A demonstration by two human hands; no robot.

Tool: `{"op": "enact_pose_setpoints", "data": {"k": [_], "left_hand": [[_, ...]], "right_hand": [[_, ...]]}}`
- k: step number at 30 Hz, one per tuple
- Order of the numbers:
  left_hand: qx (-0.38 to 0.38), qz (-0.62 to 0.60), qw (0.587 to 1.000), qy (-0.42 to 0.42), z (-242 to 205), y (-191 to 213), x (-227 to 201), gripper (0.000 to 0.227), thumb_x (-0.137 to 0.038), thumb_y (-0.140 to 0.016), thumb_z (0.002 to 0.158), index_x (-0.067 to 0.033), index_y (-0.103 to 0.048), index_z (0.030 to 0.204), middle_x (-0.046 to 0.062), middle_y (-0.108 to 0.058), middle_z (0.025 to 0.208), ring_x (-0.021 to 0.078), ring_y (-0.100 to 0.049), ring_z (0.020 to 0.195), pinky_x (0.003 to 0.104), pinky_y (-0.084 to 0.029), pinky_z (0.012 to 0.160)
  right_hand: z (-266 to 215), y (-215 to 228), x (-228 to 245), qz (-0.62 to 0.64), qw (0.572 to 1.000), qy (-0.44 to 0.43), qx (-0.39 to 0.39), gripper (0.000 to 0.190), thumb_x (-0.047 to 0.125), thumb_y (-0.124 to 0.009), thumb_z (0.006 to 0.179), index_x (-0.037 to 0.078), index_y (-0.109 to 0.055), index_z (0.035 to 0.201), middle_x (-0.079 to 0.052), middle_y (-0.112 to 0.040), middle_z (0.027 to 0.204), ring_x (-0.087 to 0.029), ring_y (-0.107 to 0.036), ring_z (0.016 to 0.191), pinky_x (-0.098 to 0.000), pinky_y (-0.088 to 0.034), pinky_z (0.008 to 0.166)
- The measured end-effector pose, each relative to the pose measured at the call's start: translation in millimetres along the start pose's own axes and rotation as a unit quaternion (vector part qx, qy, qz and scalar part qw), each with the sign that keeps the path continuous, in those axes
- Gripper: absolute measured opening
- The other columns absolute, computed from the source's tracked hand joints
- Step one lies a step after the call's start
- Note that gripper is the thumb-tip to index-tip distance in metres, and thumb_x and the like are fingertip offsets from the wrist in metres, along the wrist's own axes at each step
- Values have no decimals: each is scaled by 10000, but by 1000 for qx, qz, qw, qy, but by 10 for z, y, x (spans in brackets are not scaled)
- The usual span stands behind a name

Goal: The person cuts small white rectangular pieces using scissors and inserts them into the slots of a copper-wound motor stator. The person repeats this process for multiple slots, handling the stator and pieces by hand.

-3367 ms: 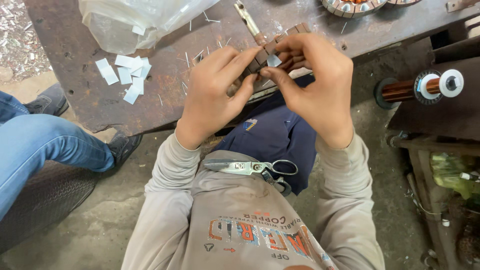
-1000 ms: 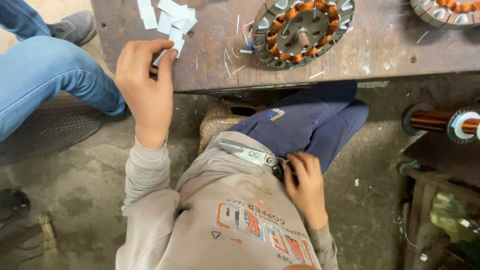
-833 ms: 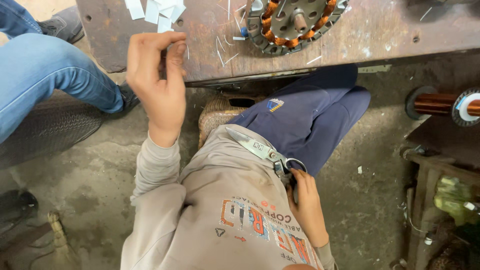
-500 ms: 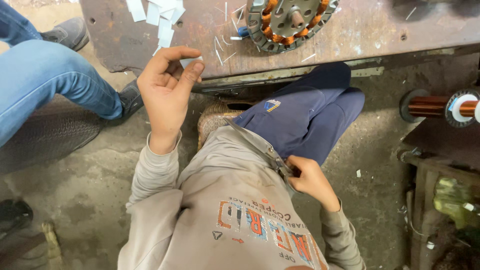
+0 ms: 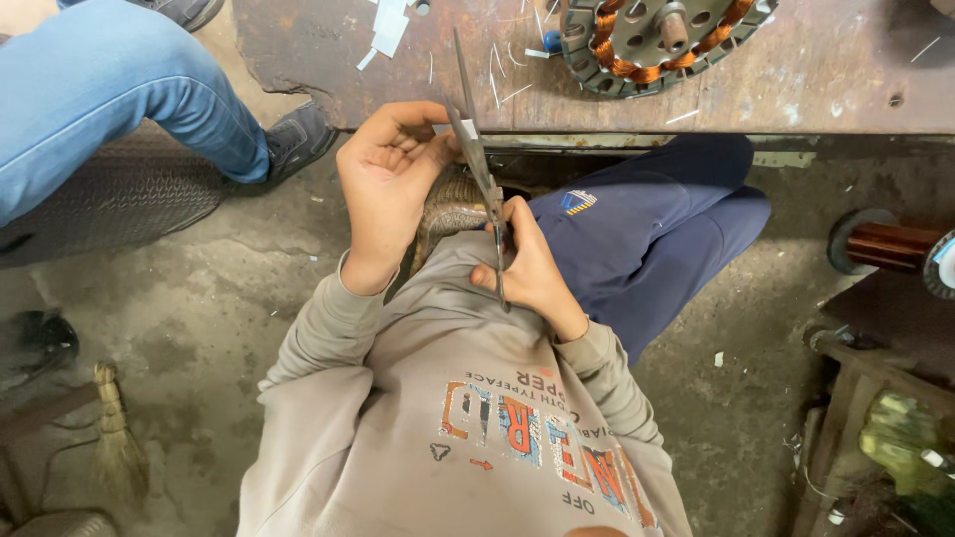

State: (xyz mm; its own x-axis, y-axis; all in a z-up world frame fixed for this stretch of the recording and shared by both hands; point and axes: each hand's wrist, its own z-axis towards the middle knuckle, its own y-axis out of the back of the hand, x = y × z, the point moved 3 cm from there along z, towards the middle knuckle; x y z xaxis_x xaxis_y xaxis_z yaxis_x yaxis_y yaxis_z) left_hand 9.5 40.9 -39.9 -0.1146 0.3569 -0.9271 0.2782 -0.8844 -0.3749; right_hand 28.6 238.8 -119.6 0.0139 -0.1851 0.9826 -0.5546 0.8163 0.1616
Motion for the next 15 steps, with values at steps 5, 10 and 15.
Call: {"op": "enact_pose_setpoints", "data": {"k": [5,10,15], "left_hand": [[3,22,1000,1,8,-22,-11,191,126,-676,1016,75,-632,1195,116,-708,1104,141,-706,1020,270,-603,946],[-8,22,999,24,-33,-82,-53,181,118,-661,1024,80,-626,1198,130,-712,1124,155,-721,1044,286,-623,961],[0,13,1000,28,11,-110,-75,197,123,-671,1022,94,-621,1211,140,-715,1130,162,-721,1008,279,-611,918]], "right_hand": [[113,-100,66,-35,998,-13,-57,610,373,-922,763,78,-433,978,-6,-414,890,-104,-368,749,-267,-374,632],[174,-146,161,-17,995,-4,-93,465,225,-877,881,80,-435,911,0,-410,812,-104,-365,725,-278,-348,619],[219,-132,102,-26,994,-21,-104,315,111,-779,863,73,-466,858,6,-417,675,-72,-374,609,-259,-327,545]]}}
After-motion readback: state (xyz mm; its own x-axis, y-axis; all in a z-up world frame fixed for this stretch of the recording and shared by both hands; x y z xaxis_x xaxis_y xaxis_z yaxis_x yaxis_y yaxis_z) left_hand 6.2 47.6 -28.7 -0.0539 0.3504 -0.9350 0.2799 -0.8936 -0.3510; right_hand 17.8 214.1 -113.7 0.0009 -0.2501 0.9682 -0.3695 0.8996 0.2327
